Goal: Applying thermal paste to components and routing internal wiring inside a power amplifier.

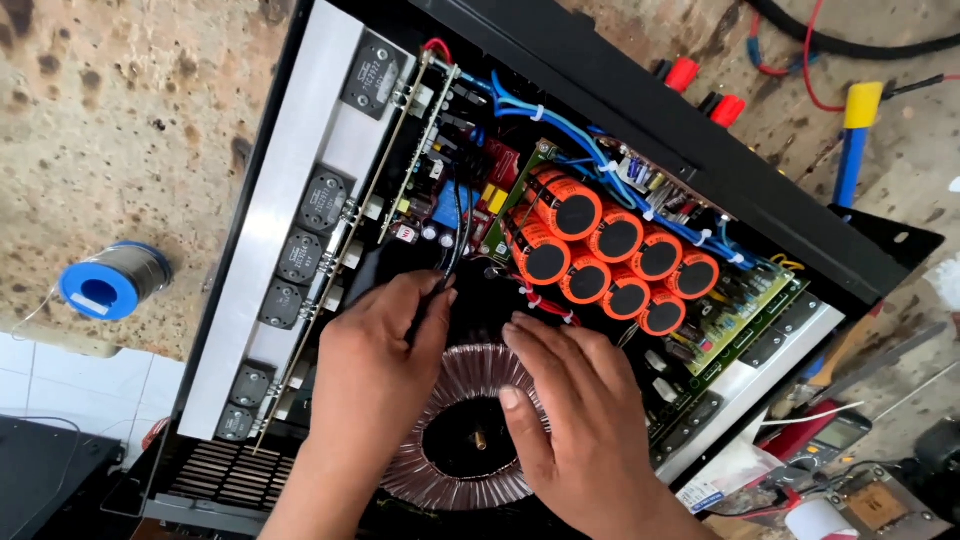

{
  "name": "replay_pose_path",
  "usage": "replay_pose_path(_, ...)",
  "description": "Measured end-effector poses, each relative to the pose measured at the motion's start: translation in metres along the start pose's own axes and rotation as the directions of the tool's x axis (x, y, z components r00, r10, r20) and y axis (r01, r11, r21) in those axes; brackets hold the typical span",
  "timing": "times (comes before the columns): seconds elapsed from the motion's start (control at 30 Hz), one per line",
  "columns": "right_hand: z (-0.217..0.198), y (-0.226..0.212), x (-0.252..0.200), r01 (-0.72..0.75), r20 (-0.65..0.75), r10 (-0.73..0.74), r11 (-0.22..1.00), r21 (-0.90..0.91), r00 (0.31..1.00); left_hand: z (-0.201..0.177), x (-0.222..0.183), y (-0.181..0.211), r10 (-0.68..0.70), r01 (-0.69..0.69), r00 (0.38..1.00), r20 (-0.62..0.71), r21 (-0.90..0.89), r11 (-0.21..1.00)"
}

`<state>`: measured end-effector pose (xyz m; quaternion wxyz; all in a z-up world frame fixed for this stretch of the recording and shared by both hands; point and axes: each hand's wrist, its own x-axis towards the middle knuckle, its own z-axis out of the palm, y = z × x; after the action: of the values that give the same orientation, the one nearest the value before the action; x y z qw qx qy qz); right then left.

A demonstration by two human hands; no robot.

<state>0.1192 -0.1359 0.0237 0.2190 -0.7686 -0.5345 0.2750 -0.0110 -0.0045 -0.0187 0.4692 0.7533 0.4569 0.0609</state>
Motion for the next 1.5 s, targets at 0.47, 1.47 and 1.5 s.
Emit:
replay_pose_path(0.47,0.005,-0.021,0.014,-0.122,0.146,0.108,0.988,0.094,0.983,-0.003,0.004,-0.001,-0.186,0.186,0.983,-0.002,-0.044,0.982)
replay_pose_path(1.47,0.056,-0.045,0.025,-0.701,-0.066,0.705,0.684,-0.201,0.706,-0.008,-0.004,-0.009,-0.243,0.245,0.970,0.032,-0.129,0.961)
replay_pose_path(1.5,0.056,-0.045,0.025,-0.717,-0.077,0.716,0.675,-0.175,0.693,-0.006,-0.004,-0.011,-0.249,0.251,0.968,0.036,-0.128,0.959)
